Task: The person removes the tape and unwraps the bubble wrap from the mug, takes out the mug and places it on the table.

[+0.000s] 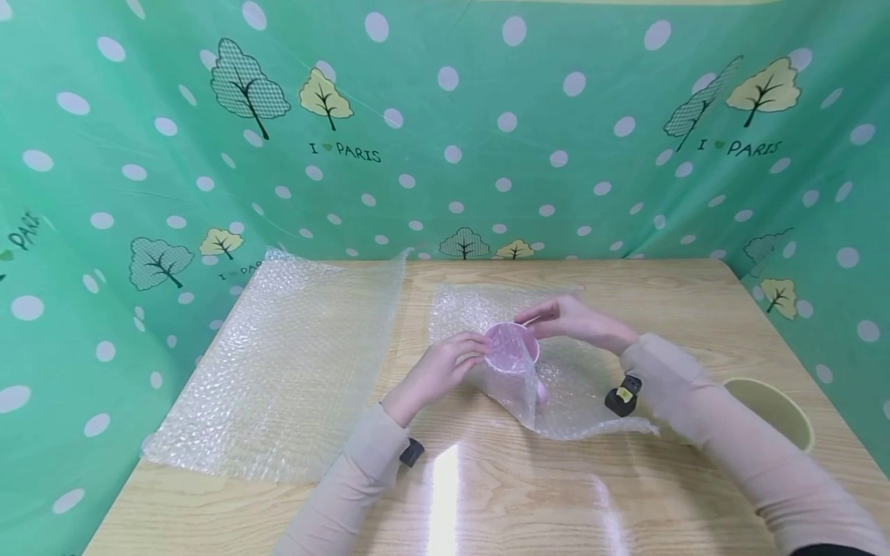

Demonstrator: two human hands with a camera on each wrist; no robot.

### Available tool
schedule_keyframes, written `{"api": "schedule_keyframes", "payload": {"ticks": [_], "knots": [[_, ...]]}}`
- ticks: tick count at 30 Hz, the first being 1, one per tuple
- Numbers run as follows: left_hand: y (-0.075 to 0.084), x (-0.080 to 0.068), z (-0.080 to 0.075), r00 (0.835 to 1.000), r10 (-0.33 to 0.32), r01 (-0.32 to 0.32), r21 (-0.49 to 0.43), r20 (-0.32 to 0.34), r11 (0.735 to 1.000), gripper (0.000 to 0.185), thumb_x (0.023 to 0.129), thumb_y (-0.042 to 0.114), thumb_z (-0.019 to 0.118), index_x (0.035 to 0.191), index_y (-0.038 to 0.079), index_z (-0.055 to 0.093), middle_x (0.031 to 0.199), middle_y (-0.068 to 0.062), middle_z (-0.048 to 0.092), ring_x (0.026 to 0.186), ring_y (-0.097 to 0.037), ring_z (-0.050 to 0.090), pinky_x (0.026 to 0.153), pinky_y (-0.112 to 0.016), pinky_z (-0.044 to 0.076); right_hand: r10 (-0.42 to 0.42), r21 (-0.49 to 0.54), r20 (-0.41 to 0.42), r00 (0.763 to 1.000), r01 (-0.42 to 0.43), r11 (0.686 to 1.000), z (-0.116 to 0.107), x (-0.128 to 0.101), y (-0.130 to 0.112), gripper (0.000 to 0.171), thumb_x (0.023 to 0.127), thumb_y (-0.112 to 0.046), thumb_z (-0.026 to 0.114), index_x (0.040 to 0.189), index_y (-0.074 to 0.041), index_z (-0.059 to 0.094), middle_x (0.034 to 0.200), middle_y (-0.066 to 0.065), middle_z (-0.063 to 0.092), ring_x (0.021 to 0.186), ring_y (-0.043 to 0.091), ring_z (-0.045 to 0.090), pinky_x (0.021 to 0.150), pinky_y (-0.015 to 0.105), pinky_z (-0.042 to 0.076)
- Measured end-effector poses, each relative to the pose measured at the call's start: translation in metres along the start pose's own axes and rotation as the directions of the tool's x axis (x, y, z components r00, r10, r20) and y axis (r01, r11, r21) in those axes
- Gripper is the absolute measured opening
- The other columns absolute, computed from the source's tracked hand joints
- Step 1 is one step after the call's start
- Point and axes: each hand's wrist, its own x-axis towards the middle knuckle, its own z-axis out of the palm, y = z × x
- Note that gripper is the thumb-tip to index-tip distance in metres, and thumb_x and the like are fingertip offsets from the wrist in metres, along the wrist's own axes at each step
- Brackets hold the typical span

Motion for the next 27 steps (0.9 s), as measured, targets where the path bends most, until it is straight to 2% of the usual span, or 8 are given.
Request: {"api": "schedule_keyframes", "payload": {"ticks": [7,17,22,27], "knots": [[0.0003,0.0007,-0.0007,1.0,-0.02,0.02,0.002,0.01,1.0,0.017,0.081,0.002,0.059,0.098,0.002,0.064,0.11,-0.007,0.06,0.107,-0.019,0.054,0.095,-0.023,0.039,-0.028,-0.005,-0.027,0.999,0.028,1.0,0.0013,0.0028,0.0036,0.038,0.082,-0.016,0.061,0.117,-0.002,0.055,0.117,0.015,0.056,0.108,0.028,0.052,0.092,0.042,0.042],[-0.0053,0.0044,-0.0027,0.998,-0.054,0.057,-0.113,0.027,0.992,0.018,0.079,0.002,0.061,0.097,0.001,0.064,0.108,-0.01,0.062,0.098,-0.02,0.058,0.087,-0.021,0.046,-0.01,-0.012,-0.037,0.999,0.01,1.0,0.0026,0.0014,0.0014,0.039,0.081,-0.015,0.062,0.117,-0.002,0.055,0.119,0.015,0.054,0.112,0.031,0.049,0.096,0.051,0.035],[-0.0063,0.0056,-0.0035,0.998,-0.063,0.062,-0.147,-0.002,0.987,0.018,0.077,0.003,0.064,0.095,0.001,0.065,0.106,-0.01,0.062,0.092,-0.02,0.06,0.082,-0.019,0.048,-0.005,-0.006,-0.034,0.999,0.005,1.0,0.0023,0.0014,0.0025,0.04,0.081,-0.017,0.062,0.117,-0.003,0.055,0.119,0.015,0.055,0.112,0.031,0.049,0.096,0.053,0.033],[-0.007,0.0063,-0.0037,0.997,-0.061,0.051,-0.17,-0.056,0.984,0.021,0.074,0.002,0.067,0.095,-0.002,0.064,0.103,-0.012,0.062,0.083,-0.02,0.062,0.077,-0.018,0.049,-0.003,0.002,-0.035,0.999,0.003,1.0,0.0024,0.001,0.0015,0.039,0.081,-0.017,0.062,0.117,-0.002,0.055,0.117,0.014,0.056,0.11,0.03,0.05,0.096,0.05,0.035]]}}
